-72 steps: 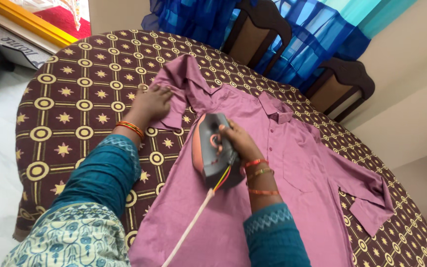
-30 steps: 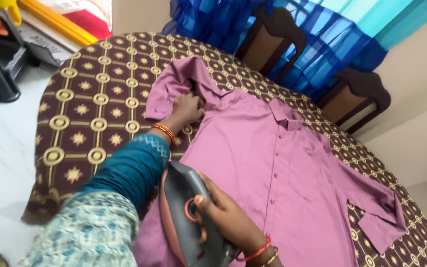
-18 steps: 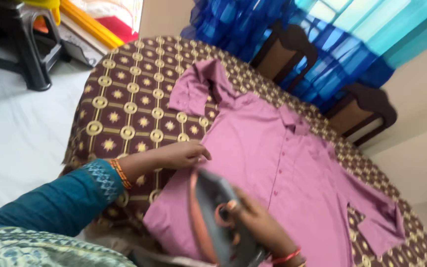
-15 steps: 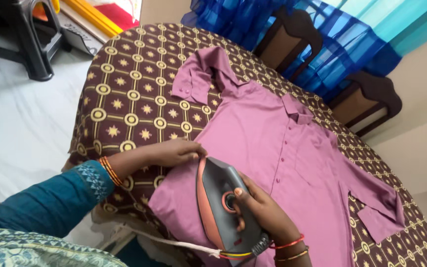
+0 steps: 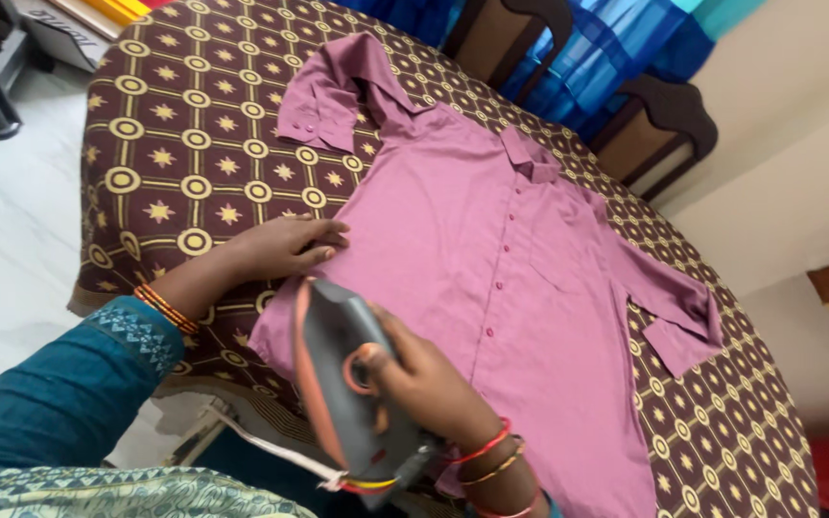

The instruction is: The person irons a pink shirt laid out on a patterned table. They smooth the fabric, use an electric iron on the body and sleeves, and adjust the shirt's position during the process.

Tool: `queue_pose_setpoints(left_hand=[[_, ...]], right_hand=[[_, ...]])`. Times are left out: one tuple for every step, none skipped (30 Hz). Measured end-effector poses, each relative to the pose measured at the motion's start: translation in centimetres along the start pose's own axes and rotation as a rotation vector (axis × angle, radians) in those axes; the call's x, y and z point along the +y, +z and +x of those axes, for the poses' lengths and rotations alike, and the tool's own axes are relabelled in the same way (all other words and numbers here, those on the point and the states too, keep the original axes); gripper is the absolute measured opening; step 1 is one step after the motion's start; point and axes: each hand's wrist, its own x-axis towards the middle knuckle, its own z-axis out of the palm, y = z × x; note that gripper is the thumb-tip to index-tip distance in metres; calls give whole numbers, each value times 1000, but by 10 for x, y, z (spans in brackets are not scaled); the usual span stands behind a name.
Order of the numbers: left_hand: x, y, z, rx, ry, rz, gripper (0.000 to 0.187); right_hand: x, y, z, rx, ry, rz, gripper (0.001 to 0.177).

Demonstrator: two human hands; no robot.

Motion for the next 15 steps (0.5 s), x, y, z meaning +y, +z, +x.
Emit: queue_pose_setpoints(left_hand=[[4,0,-1,-16,16,58,55],[6,-2,-3,-22,29,119,58],[9,-3,-4,-28,41,179,61],[12,-4,-6,-38,29,187,62],[14,-5,-7,-47,17,196,63],[17,-6,-6,-52,7,205,64],[20,-8,-6,-74,-45,226,63],[24,-7,-7,-104,-94,246,63],[29,-4,-6,-133,-144,265,63],[36,3,-5,-48,-139,364,59],[45,13,-4,38,-132,462,56],[54,23,-5,128,-127,558,52],[64,34,-6,117,-142,523,53],[74,48,-7,102,-157,488,55],[83,60,-10,88,-173,454,57]], right_hand=[[6,-11,-5,17,27,17,61],[13,-21,-10,55,54,32,60],[19,-30,-18,93,80,48,59],[27,-39,-24,128,104,68,59],[33,-46,-31,164,102,93,58],[39,-54,-37,202,97,115,57],[43,-62,-39,240,92,138,56],[47,-67,-42,261,113,192,56],[49,-71,-44,282,134,246,57],[51,-73,-46,302,156,301,57],[52,-72,-47,308,145,293,57],[52,-69,-45,312,136,282,58],[50,-65,-42,316,127,272,59],[48,-59,-38,296,118,289,61],[45,-54,-33,277,110,306,63]])
